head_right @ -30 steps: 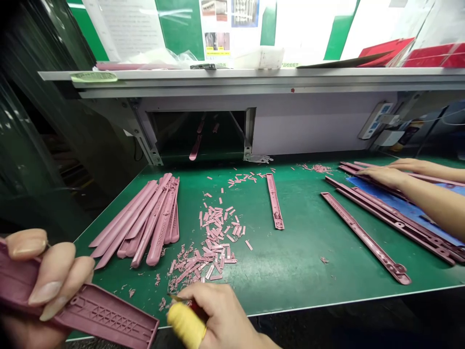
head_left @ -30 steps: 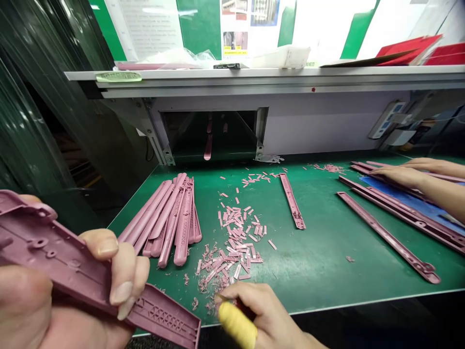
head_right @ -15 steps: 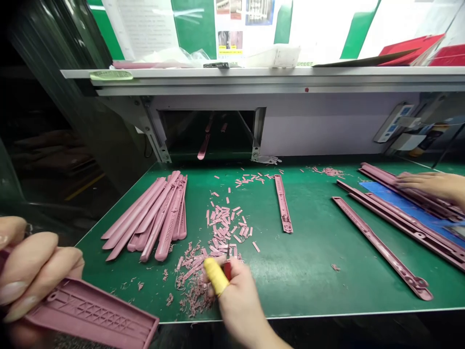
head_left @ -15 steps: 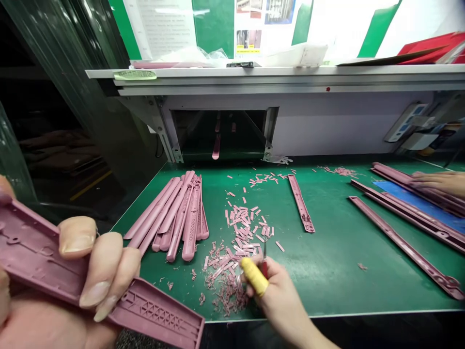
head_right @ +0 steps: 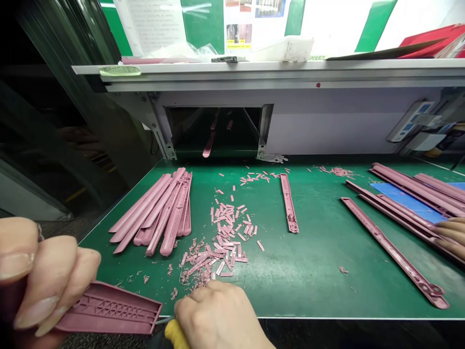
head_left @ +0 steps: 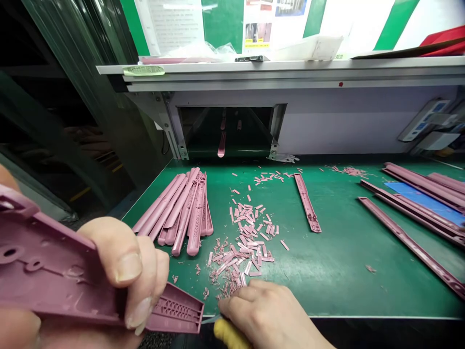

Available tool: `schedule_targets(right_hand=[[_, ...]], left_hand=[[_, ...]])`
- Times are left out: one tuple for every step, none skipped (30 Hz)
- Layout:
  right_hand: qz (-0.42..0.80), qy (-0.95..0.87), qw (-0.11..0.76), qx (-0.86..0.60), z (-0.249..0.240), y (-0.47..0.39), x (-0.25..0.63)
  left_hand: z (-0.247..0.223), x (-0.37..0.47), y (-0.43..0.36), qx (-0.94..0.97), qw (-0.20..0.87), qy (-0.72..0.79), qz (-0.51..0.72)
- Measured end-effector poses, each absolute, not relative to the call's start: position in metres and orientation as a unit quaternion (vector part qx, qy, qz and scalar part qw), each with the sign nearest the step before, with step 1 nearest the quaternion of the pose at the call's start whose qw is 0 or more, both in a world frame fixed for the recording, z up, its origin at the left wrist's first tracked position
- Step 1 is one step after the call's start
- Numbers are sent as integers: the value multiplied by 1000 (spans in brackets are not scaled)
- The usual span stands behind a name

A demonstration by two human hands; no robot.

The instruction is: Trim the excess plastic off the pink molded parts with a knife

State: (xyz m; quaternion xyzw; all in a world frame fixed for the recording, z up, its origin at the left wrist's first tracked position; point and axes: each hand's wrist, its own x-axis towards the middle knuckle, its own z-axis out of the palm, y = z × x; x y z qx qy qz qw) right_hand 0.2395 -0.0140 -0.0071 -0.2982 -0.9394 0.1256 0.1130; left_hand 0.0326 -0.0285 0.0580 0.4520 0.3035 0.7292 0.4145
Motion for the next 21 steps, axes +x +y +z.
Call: schedule_targets(right_hand=[[119, -941, 96, -301, -6, -14, 238], [115, -942, 83, -304, -6, -13, 236], [112, -943, 72, -306, -5, -13, 235], [110, -944, 63, -306, -4, -13, 235], [108, -945, 56, -304, -4, -13, 234], [106, -946, 51, -302, -4, -13, 234], [106, -947, 49, -301, -5, -13, 234], [106, -947, 49, -300, -6, -13, 234], [107, -946, 52, -300, -7, -13, 234], [107, -946, 57, -301, -9, -13, 234], [106, -945, 62, -303, -10, -13, 234], [104, -944, 68, -305, -12, -14, 234], [101, -943, 75, -308, -14, -14, 234], [97, -942, 82, -311, -16, -14, 233], [94, -941, 88, -314, -17, -14, 233], [91, -939, 93, -318, -18, -15, 232], [90, -938, 99, -321, -19, -15, 232], [90, -936, 103, -323, -19, -15, 232], [92, -936, 106, -323, -19, -15, 233], [96, -936, 109, -321, -19, -15, 234], [100, -936, 114, -318, -20, -15, 235]], left_hand=[[60, 36, -28, 454, 416, 306, 726], [63, 41, -28, 456, 417, 307, 724], [65, 45, -27, 458, 418, 308, 722], [66, 50, -27, 459, 419, 310, 719], [68, 54, -26, 461, 420, 310, 717], [69, 57, -25, 464, 420, 310, 716], [70, 60, -24, 466, 420, 310, 714], [70, 62, -24, 468, 420, 310, 713], [71, 63, -23, 471, 419, 309, 712], [71, 63, -23, 473, 419, 309, 711], [71, 63, -23, 476, 418, 308, 709], [70, 62, -23, 479, 418, 308, 708], [70, 61, -23, 482, 417, 308, 707], [69, 59, -23, 485, 416, 307, 705], [68, 58, -24, 488, 415, 307, 704], [68, 58, -24, 492, 413, 306, 703], [67, 58, -24, 498, 409, 306, 701], [66, 59, -25, 505, 402, 305, 700], [66, 61, -25, 515, 391, 304, 700], [66, 64, -25, 526, 374, 302, 701], [66, 67, -25, 540, 351, 299, 704]])
